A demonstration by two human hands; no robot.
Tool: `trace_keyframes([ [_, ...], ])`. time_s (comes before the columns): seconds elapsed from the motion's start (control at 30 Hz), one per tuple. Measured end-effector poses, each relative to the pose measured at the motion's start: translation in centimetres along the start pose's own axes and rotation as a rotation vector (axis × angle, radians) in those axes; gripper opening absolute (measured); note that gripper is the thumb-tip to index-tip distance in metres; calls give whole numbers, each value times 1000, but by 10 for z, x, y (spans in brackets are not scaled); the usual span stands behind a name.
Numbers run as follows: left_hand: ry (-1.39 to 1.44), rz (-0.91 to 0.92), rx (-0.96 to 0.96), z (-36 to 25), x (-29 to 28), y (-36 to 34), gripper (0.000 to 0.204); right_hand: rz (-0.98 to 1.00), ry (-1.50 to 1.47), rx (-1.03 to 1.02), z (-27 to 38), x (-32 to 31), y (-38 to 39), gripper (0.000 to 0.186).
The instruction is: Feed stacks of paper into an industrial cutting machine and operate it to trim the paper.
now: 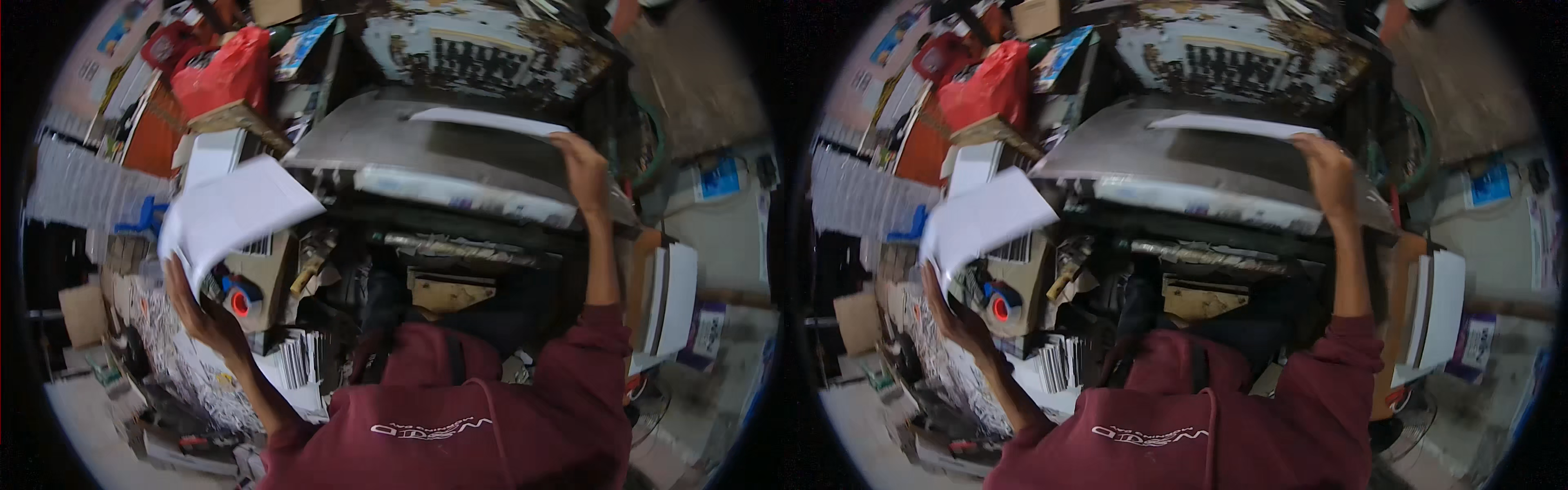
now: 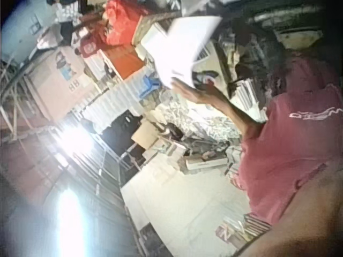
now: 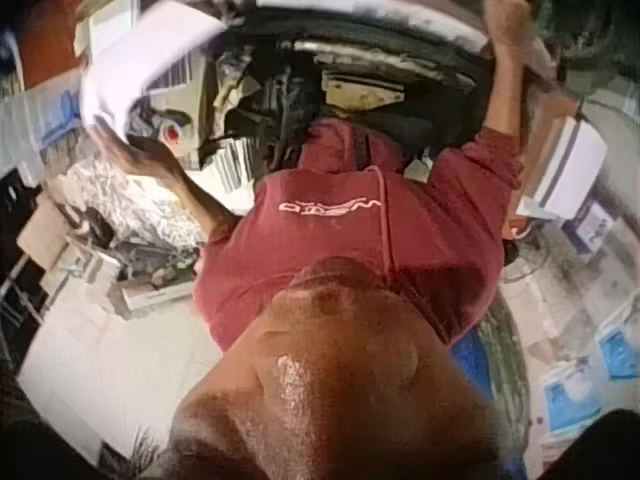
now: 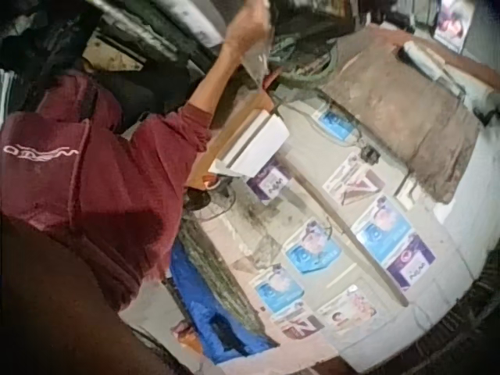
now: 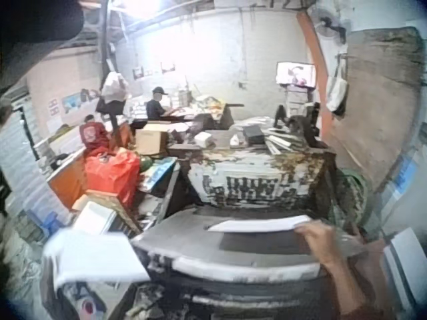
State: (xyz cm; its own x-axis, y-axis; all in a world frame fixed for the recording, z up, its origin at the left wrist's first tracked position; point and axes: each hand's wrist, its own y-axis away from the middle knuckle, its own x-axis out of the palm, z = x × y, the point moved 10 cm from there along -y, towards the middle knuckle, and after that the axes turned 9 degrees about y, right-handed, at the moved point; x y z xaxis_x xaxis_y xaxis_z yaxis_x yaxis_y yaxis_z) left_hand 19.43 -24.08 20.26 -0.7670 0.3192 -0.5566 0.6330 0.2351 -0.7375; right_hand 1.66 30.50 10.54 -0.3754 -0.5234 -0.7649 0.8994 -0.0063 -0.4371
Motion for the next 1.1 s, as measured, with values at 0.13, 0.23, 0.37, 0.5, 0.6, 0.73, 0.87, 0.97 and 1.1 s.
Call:
trace_keyframes([
  [0.13, -387, -14, 113, 84, 26, -34, 69, -261, -56, 67, 3, -62, 3, 21],
  [0.23, -677, 177, -44, 191, 83, -30, 66, -391, -65, -6, 26, -87, 20, 23],
  [0.37, -501, 437, -167, 286, 161, 13, 54, -447, -72, 18, 14, -97, 51, 23],
  [0.5, -487, 305, -157, 267, 160, 13, 55, -422, 1, 116, 2, -108, 86, 25],
  [0.6, -430, 366, -151, 276, 158, 13, 53, -463, 37, 129, -4, -115, 105, 25],
  [0.73, -501, 487, -346, 268, 156, 14, 59, -541, 57, 208, -5, -114, 126, 24],
  [0.87, -362, 314, -114, 188, 160, -4, 82, -455, -15, 271, 10, -100, 129, 22],
  [0.97, 140, 415, 262, 3, 177, 2, 97, -89, 229, 68, 63, -69, 107, 23],
  [1.1, 308, 864, 598, -170, 205, 55, 84, 268, 148, -109, 136, -27, 87, 30],
])
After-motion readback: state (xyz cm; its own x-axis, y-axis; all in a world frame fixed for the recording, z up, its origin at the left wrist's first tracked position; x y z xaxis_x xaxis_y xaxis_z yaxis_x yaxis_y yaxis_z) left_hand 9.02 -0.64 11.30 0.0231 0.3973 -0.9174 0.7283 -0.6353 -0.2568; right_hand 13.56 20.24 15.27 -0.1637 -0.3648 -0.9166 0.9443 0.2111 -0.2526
